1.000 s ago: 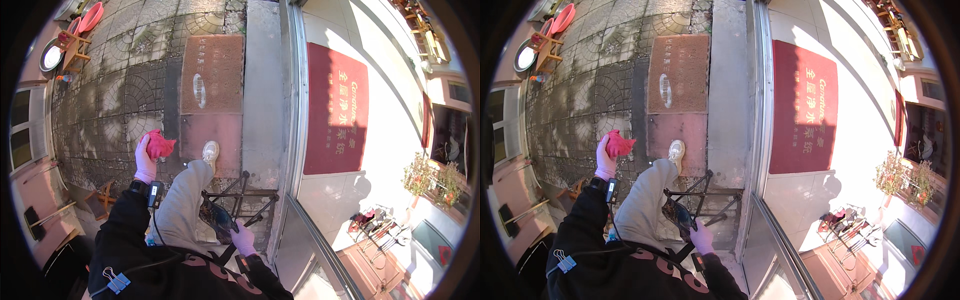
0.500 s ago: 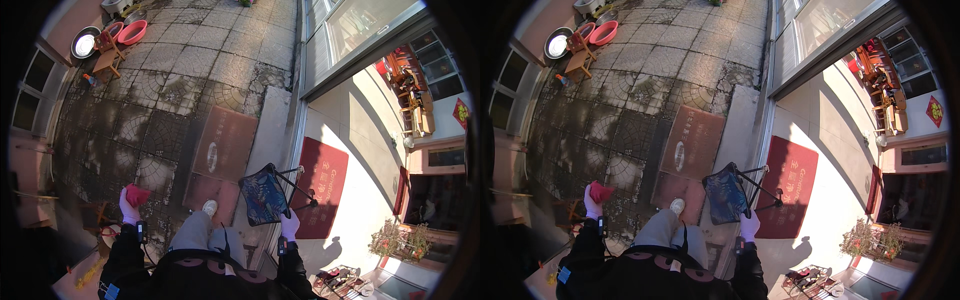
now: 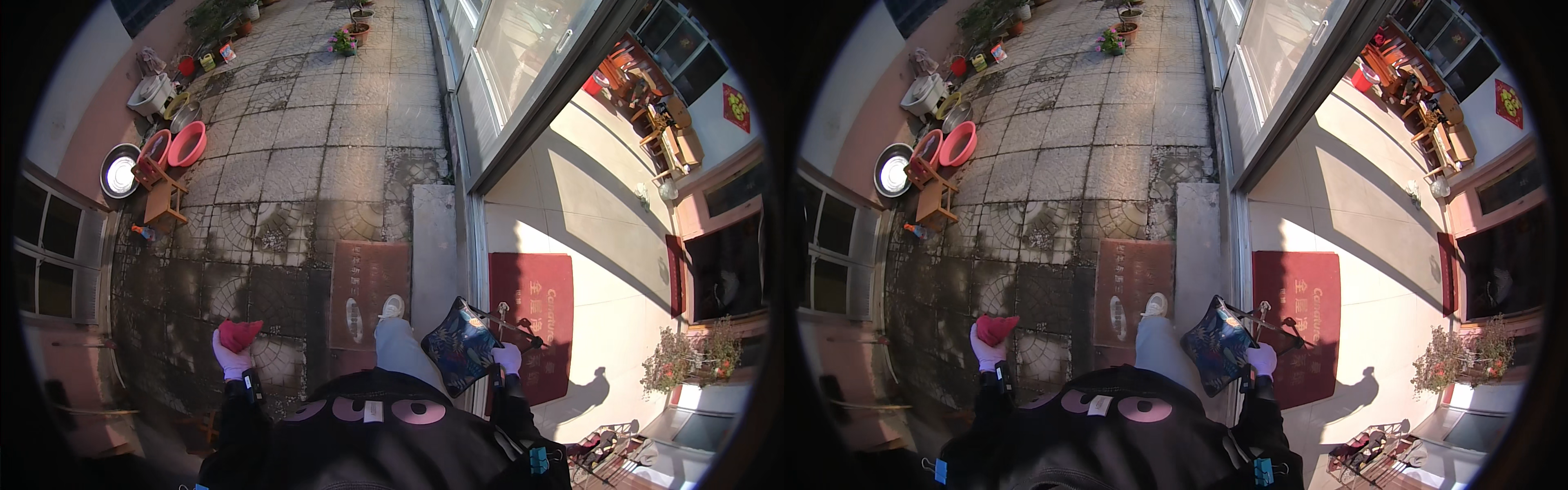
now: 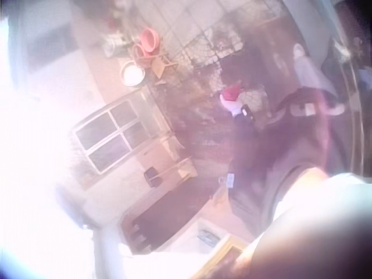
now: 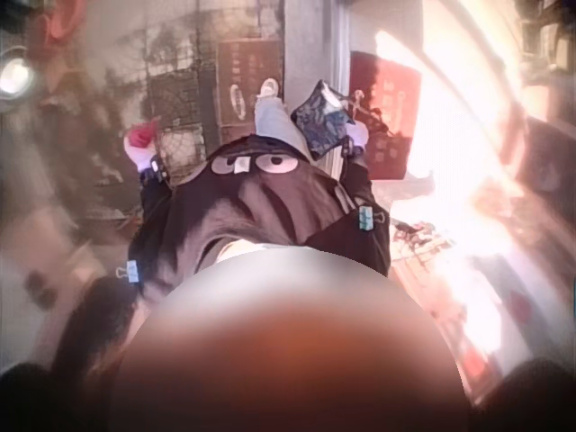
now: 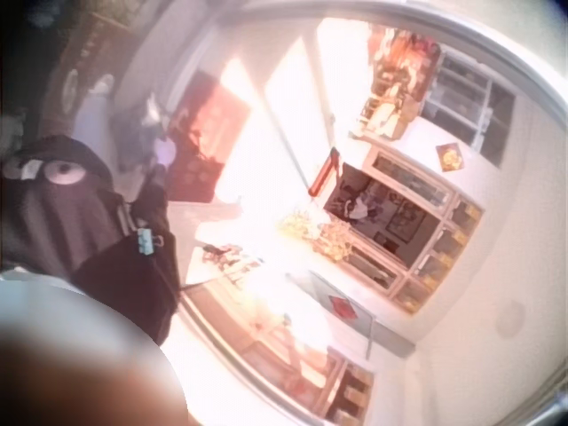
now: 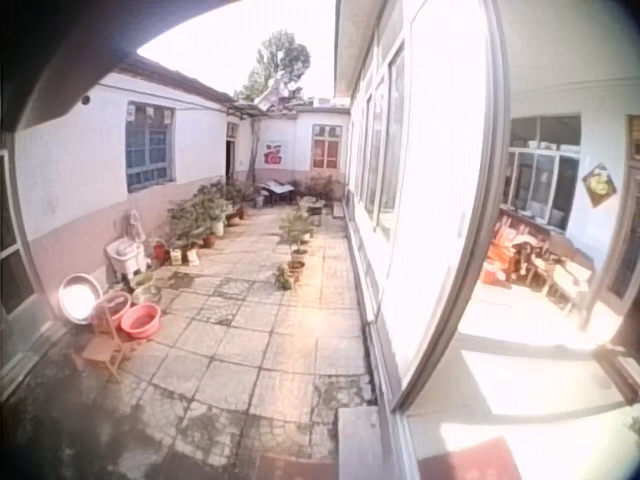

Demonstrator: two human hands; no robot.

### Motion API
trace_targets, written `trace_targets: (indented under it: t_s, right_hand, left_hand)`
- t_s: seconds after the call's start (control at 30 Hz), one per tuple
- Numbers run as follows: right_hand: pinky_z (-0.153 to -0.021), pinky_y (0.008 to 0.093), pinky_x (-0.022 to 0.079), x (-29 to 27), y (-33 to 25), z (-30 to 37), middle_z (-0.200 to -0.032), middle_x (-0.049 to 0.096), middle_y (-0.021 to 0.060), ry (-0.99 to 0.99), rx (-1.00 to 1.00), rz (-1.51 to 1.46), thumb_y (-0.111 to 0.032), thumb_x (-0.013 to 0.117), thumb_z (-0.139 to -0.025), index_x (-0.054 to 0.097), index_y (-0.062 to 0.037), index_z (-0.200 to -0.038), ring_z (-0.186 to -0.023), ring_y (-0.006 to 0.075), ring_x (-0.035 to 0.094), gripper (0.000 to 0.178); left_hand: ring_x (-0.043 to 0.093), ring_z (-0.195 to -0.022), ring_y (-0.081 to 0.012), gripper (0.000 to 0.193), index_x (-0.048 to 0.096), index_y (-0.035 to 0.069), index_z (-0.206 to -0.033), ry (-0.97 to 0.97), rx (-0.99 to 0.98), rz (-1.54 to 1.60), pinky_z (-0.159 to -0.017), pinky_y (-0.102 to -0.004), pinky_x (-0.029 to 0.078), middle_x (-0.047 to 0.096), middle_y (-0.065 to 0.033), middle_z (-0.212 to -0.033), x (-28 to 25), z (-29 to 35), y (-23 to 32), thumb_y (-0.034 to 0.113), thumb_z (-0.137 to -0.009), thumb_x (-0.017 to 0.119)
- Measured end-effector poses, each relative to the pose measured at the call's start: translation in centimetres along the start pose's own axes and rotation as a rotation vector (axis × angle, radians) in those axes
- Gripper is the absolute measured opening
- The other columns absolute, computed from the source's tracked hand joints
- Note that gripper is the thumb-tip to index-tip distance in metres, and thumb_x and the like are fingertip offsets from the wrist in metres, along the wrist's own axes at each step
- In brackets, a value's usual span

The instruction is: The person wipes the exterior surface of a glass door and adjacent window panels using a pink cloth. They move along the frame, cleaning the lower and middle sections, then return to re-wipe areas while kneeling.

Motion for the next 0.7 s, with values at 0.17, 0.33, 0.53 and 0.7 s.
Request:
trace_targets:
  t_s: [0.17,0.33,0.53,0.7]
  right_hand:
    - [-0.066,0.0452,0.054,3.2,1.6,-5.7,-0.074,0.069,0.0224,-0.19,0.086,-0.184,-0.033,0.076,-0.062,0.073,0.0021,-0.081,-0.075,0.039,0.07,0.04]
    - [-0.056,0.0348,0.05,1.6,0.0,-7.1,-0.067,0.07,0.011,-0.364,0.01,-0.222,-0.017,0.069,-0.074,0.073,-0.0001,-0.069,-0.058,0.0238,0.067,0.018]
    - [-0.056,0.0354,0.051,-1.8,-7.6,-10.9,-0.069,0.071,0.0119,-0.53,-0.045,-0.311,-0.011,0.069,-0.074,0.073,0.0012,-0.069,-0.058,0.0245,0.068,0.014]
    - [-0.057,0.0359,0.052,-1.2,-15.8,-16.3,-0.071,0.071,0.0127,-0.569,0.092,-0.458,-0.007,0.068,-0.073,0.073,0.0023,-0.069,-0.059,0.025,0.068,0.012]
  left_hand:
    - [0.062,-0.103,-0.0293,0.04,0.062,0.007,-0.118,0.069,-0.002,-0.018,-0.097,-0.0465,0.047,0.066,-0.0113,-0.108,10.9,-5.2,0.0,0.04,-0.098,0.051]
    - [0.061,-0.112,-0.0329,0.041,0.061,0.005,-0.121,0.151,-0.02,0.014,-0.102,-0.0486,0.046,0.066,-0.0133,-0.116,16.7,-11.0,-0.9,0.038,-0.097,0.053]
    - [0.063,-0.111,-0.0333,0.039,0.063,0.009,-0.119,0.121,-0.051,-0.049,-0.1,-0.0503,0.047,0.067,-0.0122,-0.116,23.6,-21.7,-4.6,0.038,-0.096,0.05]
    - [0.064,-0.109,-0.0287,0.029,0.065,0.011,-0.108,0.098,-0.208,-0.063,-0.096,-0.0437,0.049,0.07,-0.0107,-0.11,31.8,-34.6,-7.5,0.033,-0.097,0.048]
Point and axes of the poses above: each hand's wrist, its own z-axis away from the middle knuckle, its own x-axis out of the palm, y = z × x, the point moved 2 cm from there along -z, towards the middle knuckle
